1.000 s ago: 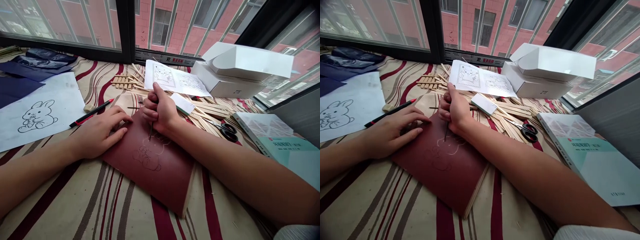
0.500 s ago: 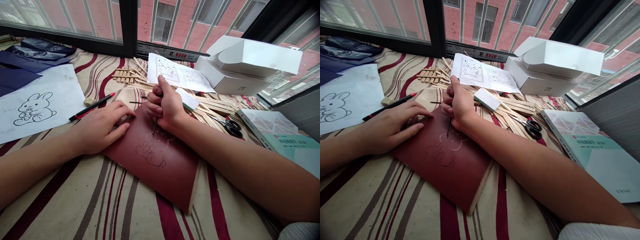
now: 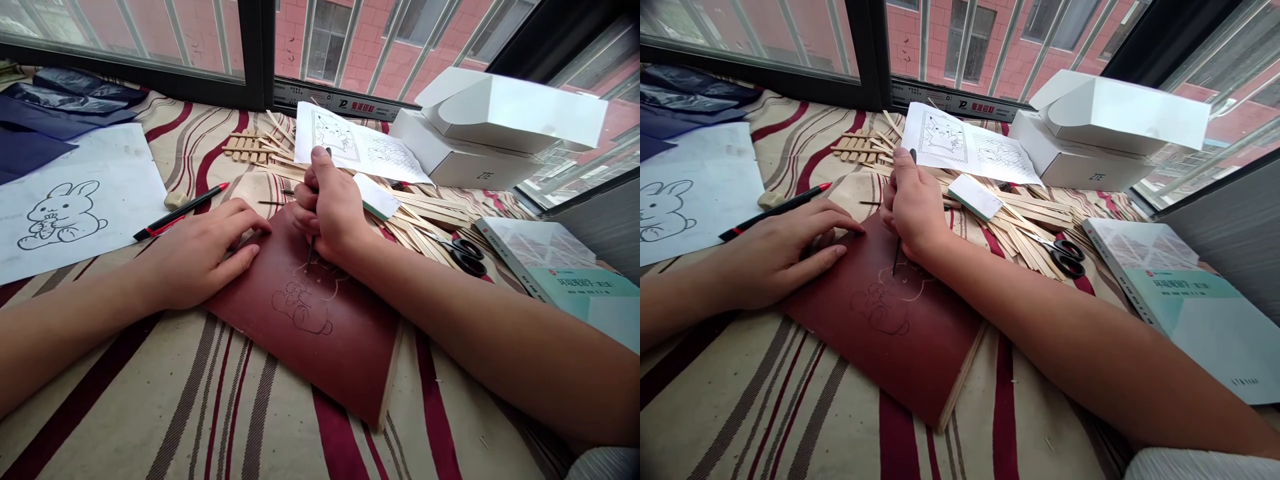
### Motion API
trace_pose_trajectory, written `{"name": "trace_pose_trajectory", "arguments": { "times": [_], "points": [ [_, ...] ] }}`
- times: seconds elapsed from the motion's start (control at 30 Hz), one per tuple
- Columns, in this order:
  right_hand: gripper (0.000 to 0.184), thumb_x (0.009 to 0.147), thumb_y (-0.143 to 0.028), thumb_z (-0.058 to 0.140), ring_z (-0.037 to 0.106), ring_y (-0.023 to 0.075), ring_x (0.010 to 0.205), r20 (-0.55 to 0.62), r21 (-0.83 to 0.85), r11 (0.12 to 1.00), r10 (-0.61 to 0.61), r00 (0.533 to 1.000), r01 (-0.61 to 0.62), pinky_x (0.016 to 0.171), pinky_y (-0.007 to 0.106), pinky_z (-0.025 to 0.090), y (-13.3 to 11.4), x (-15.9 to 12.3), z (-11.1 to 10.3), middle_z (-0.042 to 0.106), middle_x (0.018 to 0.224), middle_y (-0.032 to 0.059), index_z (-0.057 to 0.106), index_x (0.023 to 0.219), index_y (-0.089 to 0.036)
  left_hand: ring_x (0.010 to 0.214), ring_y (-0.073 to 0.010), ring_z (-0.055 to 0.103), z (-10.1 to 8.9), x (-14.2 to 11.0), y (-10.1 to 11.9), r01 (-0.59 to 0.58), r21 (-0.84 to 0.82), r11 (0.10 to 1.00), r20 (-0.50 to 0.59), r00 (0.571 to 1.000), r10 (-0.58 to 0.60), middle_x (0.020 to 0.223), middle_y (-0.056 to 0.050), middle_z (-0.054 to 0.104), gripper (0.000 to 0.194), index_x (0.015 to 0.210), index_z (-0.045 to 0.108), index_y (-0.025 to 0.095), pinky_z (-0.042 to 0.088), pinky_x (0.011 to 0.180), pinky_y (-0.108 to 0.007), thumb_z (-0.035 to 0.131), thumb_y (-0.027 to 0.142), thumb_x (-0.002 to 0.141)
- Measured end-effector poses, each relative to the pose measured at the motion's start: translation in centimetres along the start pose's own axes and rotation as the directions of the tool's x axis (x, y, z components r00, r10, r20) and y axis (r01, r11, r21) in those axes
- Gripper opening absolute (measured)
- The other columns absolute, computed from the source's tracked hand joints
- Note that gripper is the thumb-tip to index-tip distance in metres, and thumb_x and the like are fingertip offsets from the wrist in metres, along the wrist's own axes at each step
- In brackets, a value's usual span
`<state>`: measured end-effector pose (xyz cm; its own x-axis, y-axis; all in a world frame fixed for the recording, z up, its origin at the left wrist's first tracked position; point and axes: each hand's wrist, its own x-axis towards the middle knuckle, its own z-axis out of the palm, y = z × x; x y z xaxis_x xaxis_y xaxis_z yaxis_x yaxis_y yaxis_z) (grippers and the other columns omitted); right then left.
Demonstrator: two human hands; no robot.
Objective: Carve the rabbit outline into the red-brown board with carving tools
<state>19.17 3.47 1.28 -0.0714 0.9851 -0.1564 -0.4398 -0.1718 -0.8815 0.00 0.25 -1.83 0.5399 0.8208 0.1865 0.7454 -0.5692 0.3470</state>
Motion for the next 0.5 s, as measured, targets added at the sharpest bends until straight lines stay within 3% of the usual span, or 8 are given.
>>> {"name": "trace_pose_trajectory", "arguments": {
  "times": [0.27,0.5],
  "points": [
    [0.054,0.115,-0.038,0.042,0.023,0.0048,0.032,0.086,-0.036,0.999,0.017,0.996,-0.014,0.040,0.023,0.009,0.2,0.3,0.1,0.027,0.043,-0.0099,0.033,0.065,-0.022,0.098,-0.0259,0.066,-0.5,-0.1,0.9,0.005,0.014,1.000,0.006,1.000,-0.006,0.124,-0.008,0.067,0.041,0.125,0.066,0.023,0.050,0.085,-0.040,0.038,0.044,0.104],
    [0.052,0.116,-0.047,0.035,0.018,0.0045,0.035,0.111,0.147,0.984,0.085,0.990,-0.101,0.040,0.022,0.010,-0.2,0.7,-1.2,0.024,0.046,-0.0113,0.031,0.070,-0.023,0.108,-0.0271,0.068,-0.6,-0.3,0.8,-0.017,0.021,1.000,0.015,1.000,0.017,0.132,-0.008,0.066,0.040,0.130,0.065,0.024,0.051,0.094,-0.042,0.039,0.042,0.104]
  ]
}}
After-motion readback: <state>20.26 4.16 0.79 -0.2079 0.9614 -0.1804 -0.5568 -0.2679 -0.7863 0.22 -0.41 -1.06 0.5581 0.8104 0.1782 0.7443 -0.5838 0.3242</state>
